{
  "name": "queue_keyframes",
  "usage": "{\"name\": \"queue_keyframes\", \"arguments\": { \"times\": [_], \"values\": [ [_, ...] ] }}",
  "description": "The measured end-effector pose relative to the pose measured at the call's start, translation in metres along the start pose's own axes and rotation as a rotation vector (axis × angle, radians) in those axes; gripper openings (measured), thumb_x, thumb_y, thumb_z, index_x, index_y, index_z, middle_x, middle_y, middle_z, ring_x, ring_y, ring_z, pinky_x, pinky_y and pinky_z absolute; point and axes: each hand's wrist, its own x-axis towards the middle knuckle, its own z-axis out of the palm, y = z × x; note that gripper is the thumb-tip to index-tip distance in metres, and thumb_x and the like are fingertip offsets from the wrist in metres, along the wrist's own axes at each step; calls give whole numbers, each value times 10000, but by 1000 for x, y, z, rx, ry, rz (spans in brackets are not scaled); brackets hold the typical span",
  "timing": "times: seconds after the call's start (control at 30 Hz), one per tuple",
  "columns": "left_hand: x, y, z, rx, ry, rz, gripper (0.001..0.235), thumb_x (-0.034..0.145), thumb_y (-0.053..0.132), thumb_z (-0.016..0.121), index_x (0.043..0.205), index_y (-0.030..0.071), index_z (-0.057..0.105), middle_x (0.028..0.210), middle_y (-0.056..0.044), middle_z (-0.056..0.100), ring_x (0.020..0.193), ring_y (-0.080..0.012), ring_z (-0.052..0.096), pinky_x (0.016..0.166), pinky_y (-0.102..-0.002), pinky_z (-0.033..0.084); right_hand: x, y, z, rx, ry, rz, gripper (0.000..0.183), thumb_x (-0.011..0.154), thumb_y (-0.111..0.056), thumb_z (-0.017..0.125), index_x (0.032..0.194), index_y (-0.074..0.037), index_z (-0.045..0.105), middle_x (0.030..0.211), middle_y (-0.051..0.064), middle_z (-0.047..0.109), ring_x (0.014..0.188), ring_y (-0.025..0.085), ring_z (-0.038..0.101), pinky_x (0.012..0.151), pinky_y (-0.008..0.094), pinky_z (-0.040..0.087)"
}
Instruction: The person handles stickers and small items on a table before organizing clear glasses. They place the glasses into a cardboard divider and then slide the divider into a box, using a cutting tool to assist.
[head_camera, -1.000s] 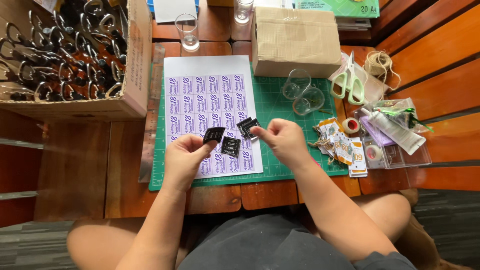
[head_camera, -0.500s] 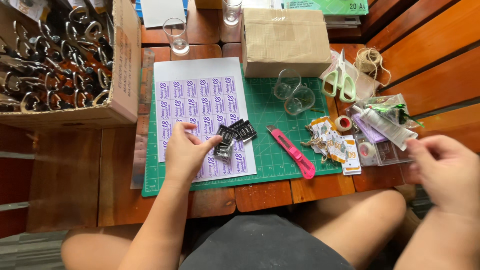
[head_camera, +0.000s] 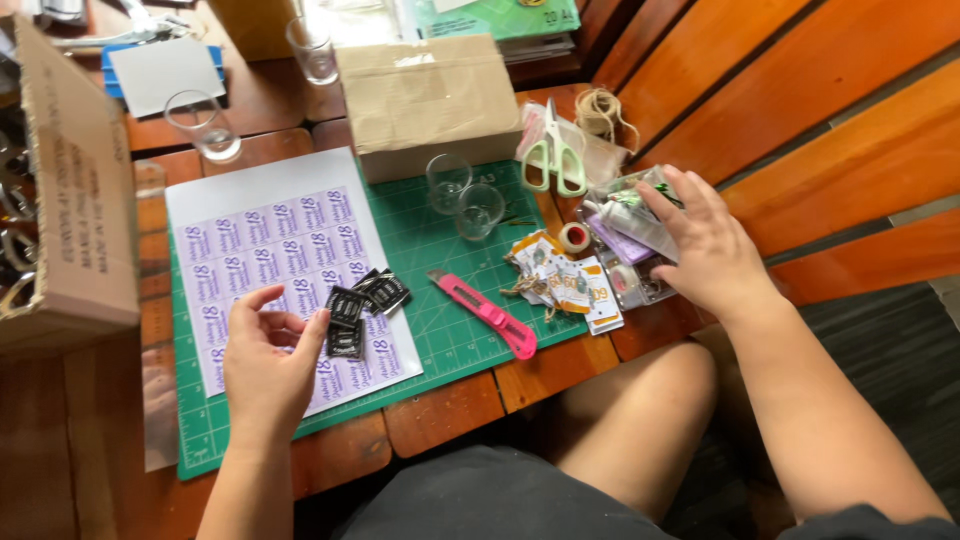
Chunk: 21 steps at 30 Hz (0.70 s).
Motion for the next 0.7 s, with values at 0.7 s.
{"name": "queue_keyframes", "arguments": {
  "times": [0.7],
  "values": [
    [-12, 40, 28, 115, -112, 4, 339, 965, 186, 757, 1276, 89, 661, 925, -67, 662, 837, -158, 618, 765, -313, 520, 67, 19, -53, 158, -308, -71, 629, 716, -108, 683, 1313, -306, 683, 1424, -55, 600, 1177, 273, 619, 906, 500, 529]
  ]
}}
